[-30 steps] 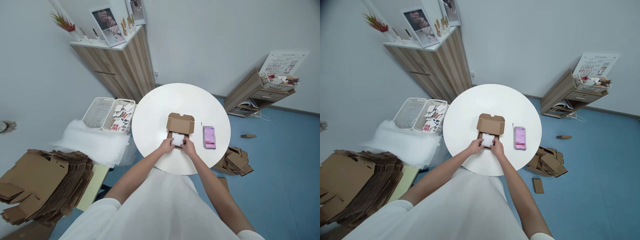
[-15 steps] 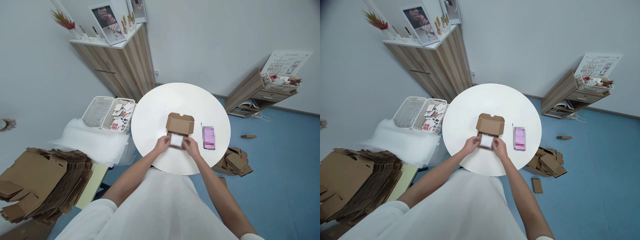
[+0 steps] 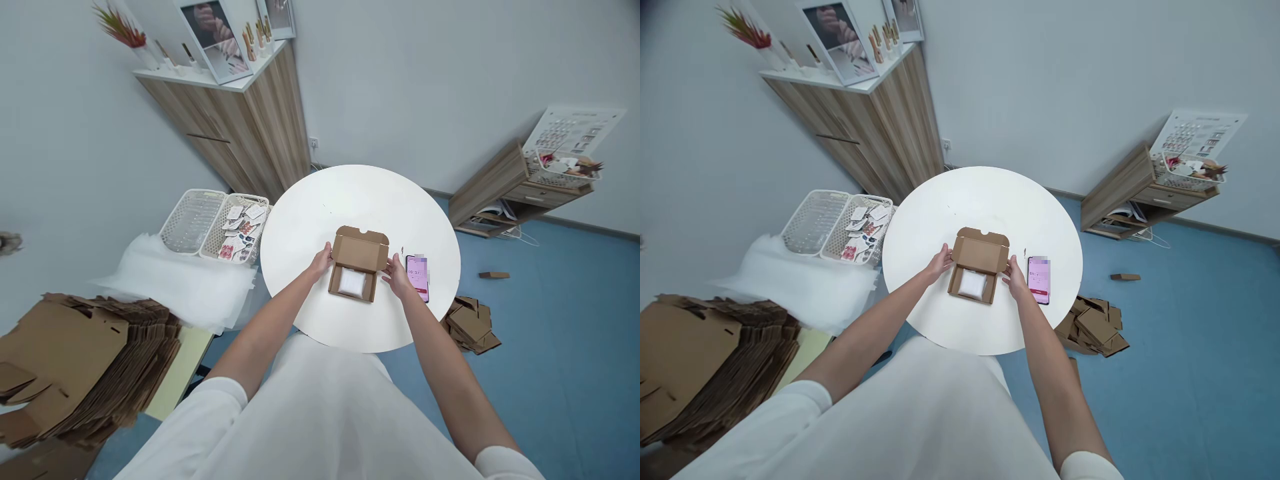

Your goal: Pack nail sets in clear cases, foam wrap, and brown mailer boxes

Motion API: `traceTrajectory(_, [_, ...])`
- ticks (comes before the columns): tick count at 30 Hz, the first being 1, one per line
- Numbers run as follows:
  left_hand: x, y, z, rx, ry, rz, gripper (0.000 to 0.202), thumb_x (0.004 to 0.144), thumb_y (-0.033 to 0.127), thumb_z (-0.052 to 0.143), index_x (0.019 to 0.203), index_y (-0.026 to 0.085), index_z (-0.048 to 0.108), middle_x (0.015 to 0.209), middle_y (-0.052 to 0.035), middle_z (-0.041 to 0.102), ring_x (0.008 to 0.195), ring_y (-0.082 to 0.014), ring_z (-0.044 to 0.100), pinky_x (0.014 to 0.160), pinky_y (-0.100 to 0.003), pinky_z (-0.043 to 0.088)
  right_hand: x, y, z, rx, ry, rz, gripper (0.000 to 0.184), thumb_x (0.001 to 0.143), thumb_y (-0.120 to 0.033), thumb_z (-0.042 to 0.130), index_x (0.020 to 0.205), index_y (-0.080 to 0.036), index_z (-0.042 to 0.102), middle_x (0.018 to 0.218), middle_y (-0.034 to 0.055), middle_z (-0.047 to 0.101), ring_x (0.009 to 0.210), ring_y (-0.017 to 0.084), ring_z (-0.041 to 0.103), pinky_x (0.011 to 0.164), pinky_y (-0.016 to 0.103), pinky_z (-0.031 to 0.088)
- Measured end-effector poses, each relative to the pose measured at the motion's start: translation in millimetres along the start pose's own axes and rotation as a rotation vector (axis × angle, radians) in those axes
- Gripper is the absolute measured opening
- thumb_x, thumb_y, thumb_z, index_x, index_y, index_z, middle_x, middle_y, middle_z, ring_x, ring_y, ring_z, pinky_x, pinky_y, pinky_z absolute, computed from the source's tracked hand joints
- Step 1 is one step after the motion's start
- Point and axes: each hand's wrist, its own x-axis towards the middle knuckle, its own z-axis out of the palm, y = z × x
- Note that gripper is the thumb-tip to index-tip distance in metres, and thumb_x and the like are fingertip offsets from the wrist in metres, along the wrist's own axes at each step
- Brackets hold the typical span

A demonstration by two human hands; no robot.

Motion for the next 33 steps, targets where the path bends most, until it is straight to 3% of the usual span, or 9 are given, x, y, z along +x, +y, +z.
traceTrajectory(5, [0, 5, 4.8, -0.067, -0.017, 0.045, 0.073, 0.079, 0.065, 0.015, 0.124, 0.013, 0.040, 0.131, -0.0115, 0.040, 0.116, -0.0221, 0.043, 0.088, -0.031, 0.039, -4, -18, 13, -0.014, -0.089, -0.113, 0.064, 0.076, -0.067, 0.012, 0.115, -0.032, 0.049, 0.114, 0.0019, 0.056, 0.099, 0.019, 0.052, 0.080, 0.034, 0.041])
traceTrajectory(10, [0, 1, -3.8, -0.003, -0.067, 0.097, 0.076, 0.078, 0.065, 0.000, 0.125, 0.021, 0.041, 0.133, -0.0054, 0.038, 0.121, -0.0204, 0.037, 0.089, -0.031, 0.038, -13, -19, 12, -0.032, -0.117, -0.217, 0.061, 0.078, -0.065, 0.014, 0.119, -0.033, 0.045, 0.125, -0.0010, 0.047, 0.111, 0.017, 0.044, 0.086, 0.033, 0.038])
traceTrajectory(17, [-10, -11, -13.9, 0.068, -0.068, 0.088, 0.076, 0.078, 0.064, -0.003, 0.120, 0.025, 0.048, 0.127, -0.0050, 0.046, 0.112, -0.0212, 0.045, 0.081, -0.031, 0.041, -18, -1, 1, -0.061, -0.086, -0.152, 0.060, 0.077, -0.065, 0.019, 0.110, -0.030, 0.055, 0.117, 0.0003, 0.052, 0.101, 0.018, 0.049, 0.085, 0.033, 0.041])
traceTrajectory(24, [-25, -10, -24.4, 0.071, -0.176, 0.031, 0.077, 0.078, 0.063, -0.004, 0.122, 0.023, 0.045, 0.114, -0.0070, 0.056, 0.103, -0.0192, 0.053, 0.079, -0.030, 0.042, -28, -3, -3, -0.094, -0.152, -0.067, 0.060, 0.079, -0.063, 0.020, 0.118, -0.028, 0.048, 0.107, 0.0046, 0.057, 0.093, 0.018, 0.057, 0.078, 0.032, 0.044])
traceTrajectory(29, [-41, -18, -27.0, 0.189, -0.139, 0.071, 0.056, 0.080, 0.060, 0.023, 0.113, 0.026, 0.053, 0.108, -0.0057, 0.060, 0.097, -0.0208, 0.055, 0.076, -0.029, 0.042, -39, 0, -3, -0.268, -0.179, -0.030, 0.048, 0.076, -0.058, 0.037, 0.109, -0.027, 0.055, 0.099, 0.0044, 0.059, 0.087, 0.018, 0.058, 0.074, 0.030, 0.045])
traceTrajectory(33, [-46, -39, -19.0, 0.328, -0.130, 0.093, 0.050, 0.072, 0.052, 0.048, 0.111, 0.021, 0.054, 0.109, -0.0077, 0.059, 0.092, -0.0199, 0.056, 0.074, -0.026, 0.043, -44, 21, 4, -0.341, -0.134, -0.077, 0.049, 0.067, -0.043, 0.057, 0.112, -0.024, 0.051, 0.093, 0.0036, 0.060, 0.079, 0.017, 0.058, 0.069, 0.030, 0.046])
